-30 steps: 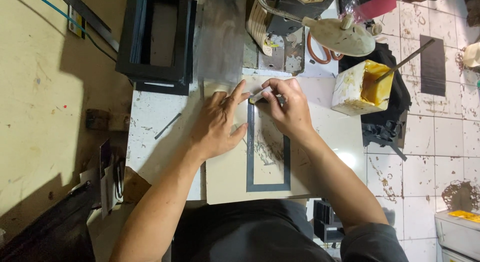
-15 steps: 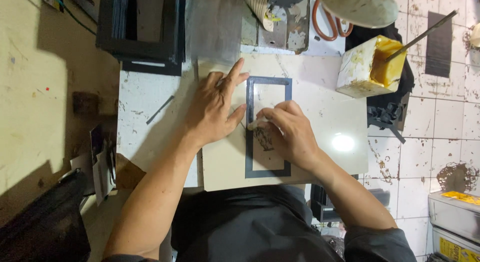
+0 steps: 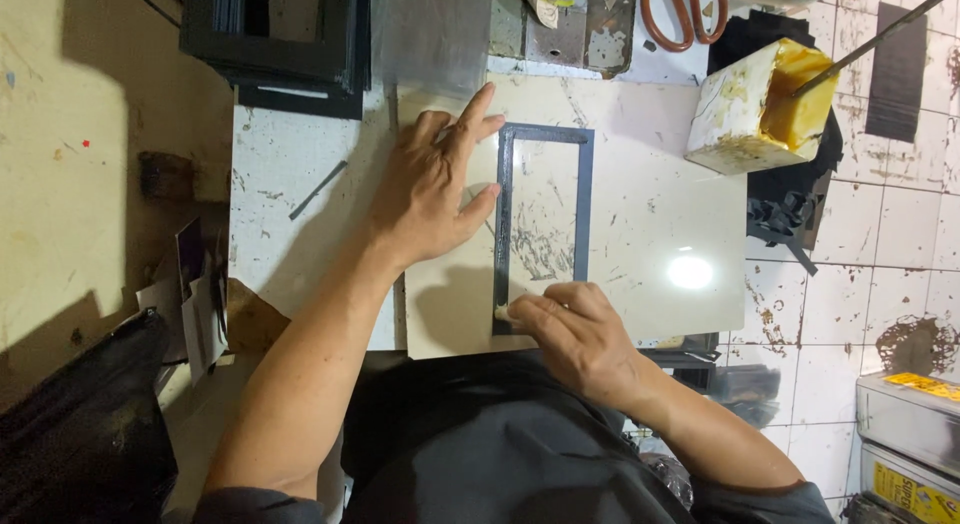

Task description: Applying glue to the edges of a leather frame and attaching it to another leather piece.

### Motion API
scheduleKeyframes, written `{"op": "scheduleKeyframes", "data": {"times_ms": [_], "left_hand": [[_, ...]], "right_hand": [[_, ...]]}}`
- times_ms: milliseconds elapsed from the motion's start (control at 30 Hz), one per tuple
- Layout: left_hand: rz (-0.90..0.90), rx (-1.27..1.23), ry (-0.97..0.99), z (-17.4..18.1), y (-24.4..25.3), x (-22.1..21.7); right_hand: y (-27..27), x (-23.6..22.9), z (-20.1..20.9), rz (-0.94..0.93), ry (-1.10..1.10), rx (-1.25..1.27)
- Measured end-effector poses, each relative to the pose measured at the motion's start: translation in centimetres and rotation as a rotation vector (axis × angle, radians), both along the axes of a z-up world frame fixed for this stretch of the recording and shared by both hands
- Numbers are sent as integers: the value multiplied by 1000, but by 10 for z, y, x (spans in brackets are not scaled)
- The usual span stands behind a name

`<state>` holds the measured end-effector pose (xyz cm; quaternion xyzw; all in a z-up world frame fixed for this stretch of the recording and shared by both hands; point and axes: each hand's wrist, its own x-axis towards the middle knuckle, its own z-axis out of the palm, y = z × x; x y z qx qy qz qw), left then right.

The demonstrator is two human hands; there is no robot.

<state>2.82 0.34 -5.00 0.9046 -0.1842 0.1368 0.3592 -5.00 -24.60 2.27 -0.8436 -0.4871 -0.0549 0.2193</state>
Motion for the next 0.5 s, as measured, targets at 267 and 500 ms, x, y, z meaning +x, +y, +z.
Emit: {"op": "scheduleKeyframes", "data": {"times_ms": [267, 500], "left_hand": [[21, 38, -28, 6, -1, -1], [-27, 13, 26, 33, 0, -4]], "right_hand": [[-9, -8, 33, 98, 16, 0], [-87, 20, 76, -263, 223, 320]]}}
